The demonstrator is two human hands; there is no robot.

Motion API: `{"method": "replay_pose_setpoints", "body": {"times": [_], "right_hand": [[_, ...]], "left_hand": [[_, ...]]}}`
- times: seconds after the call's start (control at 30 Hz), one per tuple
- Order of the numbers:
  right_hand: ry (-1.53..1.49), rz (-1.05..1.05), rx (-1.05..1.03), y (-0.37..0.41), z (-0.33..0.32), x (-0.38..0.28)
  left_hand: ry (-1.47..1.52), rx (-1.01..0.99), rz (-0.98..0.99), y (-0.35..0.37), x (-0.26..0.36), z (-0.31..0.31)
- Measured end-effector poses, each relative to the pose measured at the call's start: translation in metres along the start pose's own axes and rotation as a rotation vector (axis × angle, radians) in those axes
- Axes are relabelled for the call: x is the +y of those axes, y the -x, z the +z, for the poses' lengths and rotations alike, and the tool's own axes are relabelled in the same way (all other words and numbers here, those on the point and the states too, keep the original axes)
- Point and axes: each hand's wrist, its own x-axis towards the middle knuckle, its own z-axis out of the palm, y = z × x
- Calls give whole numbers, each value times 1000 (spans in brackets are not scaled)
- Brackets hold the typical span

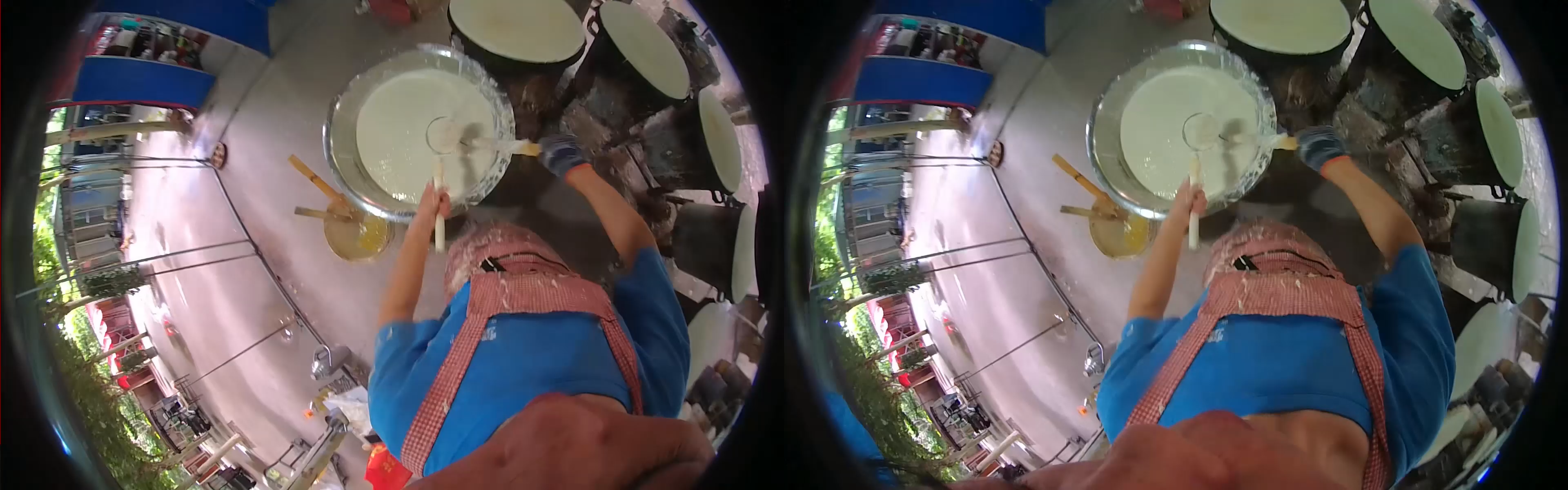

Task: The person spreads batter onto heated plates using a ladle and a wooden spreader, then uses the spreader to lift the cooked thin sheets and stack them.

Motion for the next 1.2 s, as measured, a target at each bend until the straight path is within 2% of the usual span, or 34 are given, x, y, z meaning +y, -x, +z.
{"method": "replay_pose_setpoints", "body": {"times": [0.07, 0.1, 0.13, 0.2, 0.27, 0.33, 0.37, 0.43, 0.5, 0.57, 0.63, 0.67, 0.73, 0.77, 0.83, 0.87, 0.9, 0.97, 1.03, 1.1, 1.13, 1.2], "right_hand": [[-30, -53, -35, 8, -36, -38], [-65, -107, -30, 11, -51, -48], [-247, -179, 286, 21, -32, -33], [-338, 131, 17, 23, -1, -29], [-241, 66, 10, 36, 56, -35], [-292, 173, 51, 60, 70, -57], [-299, 171, 54, 69, 64, -64], [-379, 243, 107, 90, 33, -72], [-395, 203, 218, 92, -5, -79], [-423, 131, 500, 91, -48, -84], [-435, -24, 865, 79, -96, -86], [-445, -25, 920, 68, -116, -80], [-391, -137, 1201, 52, -158, -68], [-394, -130, 1243, 48, -176, -65], [-596, -87, 1241, 44, -206, -60], [-439, -152, 1330, 46, -214, -59], [-439, -135, 1365, 42, -207, -60], [-681, -119, 1270, 21, -172, -64], [-1410, -245, 822, 2, -98, -75], [-1389, -8, 627, 22, -21, -80], [-1421, 59, 651, 43, -8, -80], [-1044, 326, 455, 111, 3, -76]], "left_hand": [[-18, 56, -50, -46, -17, -58], [-36, 131, -136, -63, -24, -71], [-52, 208, -234, -69, -32, -80], [-80, 195, -225, -58, -23, -68], [-125, 178, -197, -56, -14, -59], [687, -84, -552, -59, 0, -62], [682, -79, -548, -43, 17, -54], [952, -162, -583, 11, 83, -10], [809, -195, -399, 62, 145, 25], [695, -338, -213, 111, 203, 55], [700, -415, -132, 159, 255, 81], [657, -436, -101, 176, 277, 87], [373, -505, 105, 206, 316, 99], [338, -521, 124, 224, 334, 105], [-187, -396, 637, 257, 361, 119], [-339, -204, 853, 267, 364, 129], [-365, -227, 870, 261, 364, 124], [-320, -356, 923, 223, 361, 98], [-270, -408, 637, 188, 322, 73], [70, -385, -10, 148, 288, 52], [24, -396, -66, 134, 279, 52], [327, -244, -420, 115, 259, 65]]}}
